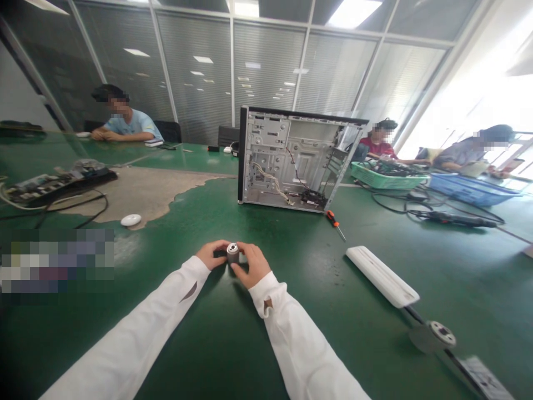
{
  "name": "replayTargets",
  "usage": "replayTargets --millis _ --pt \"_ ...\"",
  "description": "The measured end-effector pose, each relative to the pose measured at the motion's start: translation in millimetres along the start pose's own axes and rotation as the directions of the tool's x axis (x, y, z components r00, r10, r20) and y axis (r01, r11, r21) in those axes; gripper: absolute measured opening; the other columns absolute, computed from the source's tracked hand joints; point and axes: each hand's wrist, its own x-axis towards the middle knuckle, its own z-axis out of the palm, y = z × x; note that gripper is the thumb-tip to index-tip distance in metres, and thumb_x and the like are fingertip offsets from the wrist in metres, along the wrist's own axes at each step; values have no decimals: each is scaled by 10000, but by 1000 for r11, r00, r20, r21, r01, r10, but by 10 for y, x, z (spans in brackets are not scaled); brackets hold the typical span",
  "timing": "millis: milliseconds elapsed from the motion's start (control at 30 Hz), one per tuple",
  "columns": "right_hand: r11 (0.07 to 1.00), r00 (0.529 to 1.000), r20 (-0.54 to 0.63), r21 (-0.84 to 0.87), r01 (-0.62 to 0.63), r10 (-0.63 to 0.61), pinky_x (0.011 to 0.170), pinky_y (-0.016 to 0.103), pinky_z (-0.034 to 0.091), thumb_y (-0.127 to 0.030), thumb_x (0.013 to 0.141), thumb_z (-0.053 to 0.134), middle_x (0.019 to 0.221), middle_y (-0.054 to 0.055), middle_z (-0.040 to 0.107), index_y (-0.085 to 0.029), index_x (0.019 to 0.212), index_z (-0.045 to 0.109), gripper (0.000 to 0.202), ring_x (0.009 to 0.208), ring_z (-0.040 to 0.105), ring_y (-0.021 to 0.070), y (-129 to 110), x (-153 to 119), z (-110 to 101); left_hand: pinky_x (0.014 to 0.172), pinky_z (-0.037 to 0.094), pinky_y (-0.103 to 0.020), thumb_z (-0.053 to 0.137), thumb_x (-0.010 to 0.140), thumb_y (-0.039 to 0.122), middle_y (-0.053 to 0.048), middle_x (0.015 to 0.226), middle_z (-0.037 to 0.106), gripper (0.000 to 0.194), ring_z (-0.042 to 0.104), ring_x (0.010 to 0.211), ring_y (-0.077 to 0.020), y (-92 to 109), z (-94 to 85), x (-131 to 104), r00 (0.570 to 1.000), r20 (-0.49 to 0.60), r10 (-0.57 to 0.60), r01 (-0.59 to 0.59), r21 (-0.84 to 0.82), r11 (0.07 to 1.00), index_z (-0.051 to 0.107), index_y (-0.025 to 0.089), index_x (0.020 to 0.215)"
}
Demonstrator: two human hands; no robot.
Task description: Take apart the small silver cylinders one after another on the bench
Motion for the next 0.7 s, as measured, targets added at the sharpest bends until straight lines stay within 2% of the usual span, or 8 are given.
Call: replayTargets --millis 133,267,367,433,500,567,633,700 --pt "996 997 6 -39 -74 75 754 335 426 -280 681 511 1019 90 536 -167 1089 428 432 892 495 191 -105 -35 54 760 428 -272 587 583 135 -34 769 658 337 598 752 -151 14 17 -27 994 108 22 -20 -24 1000 552 135 919" --pt "989 991 49 -80 -123 128 781 330 419 -252 672 507 1009 69 546 -180 1065 429 407 899 504 184 -164 -143 -15 761 426 -279 622 589 256 -37 727 665 342 606 729 -156 -4 52 -31 985 170 11 -7 -23 1000 562 137 904" --pt "984 984 101 -117 -133 145 772 311 427 -235 670 496 1011 67 539 -186 1081 411 422 892 508 172 -244 -376 -154 766 424 -281 606 605 275 -44 732 666 322 605 732 -156 -6 53 -22 987 157 -24 25 -5 1000 569 136 894" --pt "978 983 87 -147 -146 160 770 298 428 -248 689 476 998 69 541 -189 1100 399 422 888 513 165 -290 -626 -289 775 420 -284 600 610 278 -47 739 666 315 605 734 -155 0 43 -19 990 135 -44 44 1 999 571 137 889" --pt "960 978 -22 -188 -207 207 770 297 426 -282 718 443 964 69 553 -190 1110 398 405 876 520 164 -305 -935 -463 776 421 -287 594 612 278 -51 744 665 310 605 738 -158 8 34 -19 991 123 -59 60 -5 998 572 136 886" --pt "913 944 -176 -256 -316 278 753 303 428 -346 736 416 922 64 563 -194 1113 406 407 841 531 169 -278 -1272 -681 774 423 -290 588 615 279 -54 744 665 308 605 740 -162 17 32 -21 990 123 -71 74 -19 997 570 134 886" --pt "823 882 -322 -348 -449 345 740 312 430 -423 716 426 886 55 567 -201 1107 423 450 815 537 179 -212 -1604 -938 773 424 -292 582 617 278 -51 741 666 304 606 740 -163 25 34 -21 989 119 -85 89 -31 996 568 136 886" --pt "669 785 -461 -431 -606 414 688 321 442 -496 685 434 868 53 566 -214 1103 440 505 767 547 194 -116 -1905 -1211 776 424 -295 579 618 277 -43 733 667 294 606 738 -162 34 37 -18 988 116 -98 103 -39 994 568 143 880"
